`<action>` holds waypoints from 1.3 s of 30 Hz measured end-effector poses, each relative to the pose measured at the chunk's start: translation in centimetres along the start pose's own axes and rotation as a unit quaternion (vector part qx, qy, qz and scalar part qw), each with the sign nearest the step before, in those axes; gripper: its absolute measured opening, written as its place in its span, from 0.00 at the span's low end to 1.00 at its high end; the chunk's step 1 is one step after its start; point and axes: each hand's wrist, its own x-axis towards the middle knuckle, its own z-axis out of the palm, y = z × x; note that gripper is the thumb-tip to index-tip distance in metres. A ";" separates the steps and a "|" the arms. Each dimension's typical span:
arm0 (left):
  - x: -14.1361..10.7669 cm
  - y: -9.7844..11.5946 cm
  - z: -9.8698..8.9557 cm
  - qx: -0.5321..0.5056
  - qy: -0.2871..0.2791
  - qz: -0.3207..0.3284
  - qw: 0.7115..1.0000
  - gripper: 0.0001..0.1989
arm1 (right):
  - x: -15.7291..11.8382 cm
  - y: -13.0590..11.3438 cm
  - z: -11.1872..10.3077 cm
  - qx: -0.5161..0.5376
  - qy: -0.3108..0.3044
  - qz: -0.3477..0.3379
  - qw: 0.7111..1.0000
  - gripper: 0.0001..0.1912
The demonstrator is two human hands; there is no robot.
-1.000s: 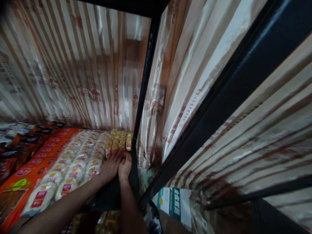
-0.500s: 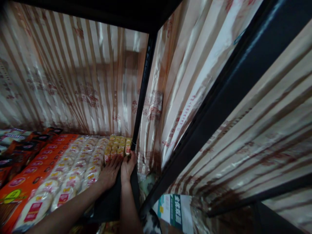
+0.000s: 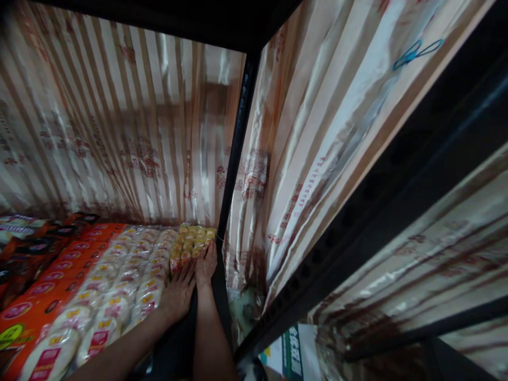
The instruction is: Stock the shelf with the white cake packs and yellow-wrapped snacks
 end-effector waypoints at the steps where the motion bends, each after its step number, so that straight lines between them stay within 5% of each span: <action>1: 0.0 0.0 0.1 0.000 0.006 -0.002 1.000 0.29 | 0.0 0.0 -0.1 0.002 -0.002 -0.003 1.000 0.26; 12: 0.1 -0.3 1.7 0.000 0.025 0.021 0.999 0.26 | 1.6 0.2 0.3 0.033 -0.006 0.019 0.999 0.28; 28: 0.3 0.0 1.0 0.022 0.006 0.018 1.000 0.24 | 2.3 -0.3 0.5 0.023 -0.005 0.011 1.000 0.28; 39: 0.8 0.3 0.1 0.023 -0.011 0.001 1.000 0.29 | -0.8 -2.7 -1.6 0.036 0.076 0.039 0.996 0.28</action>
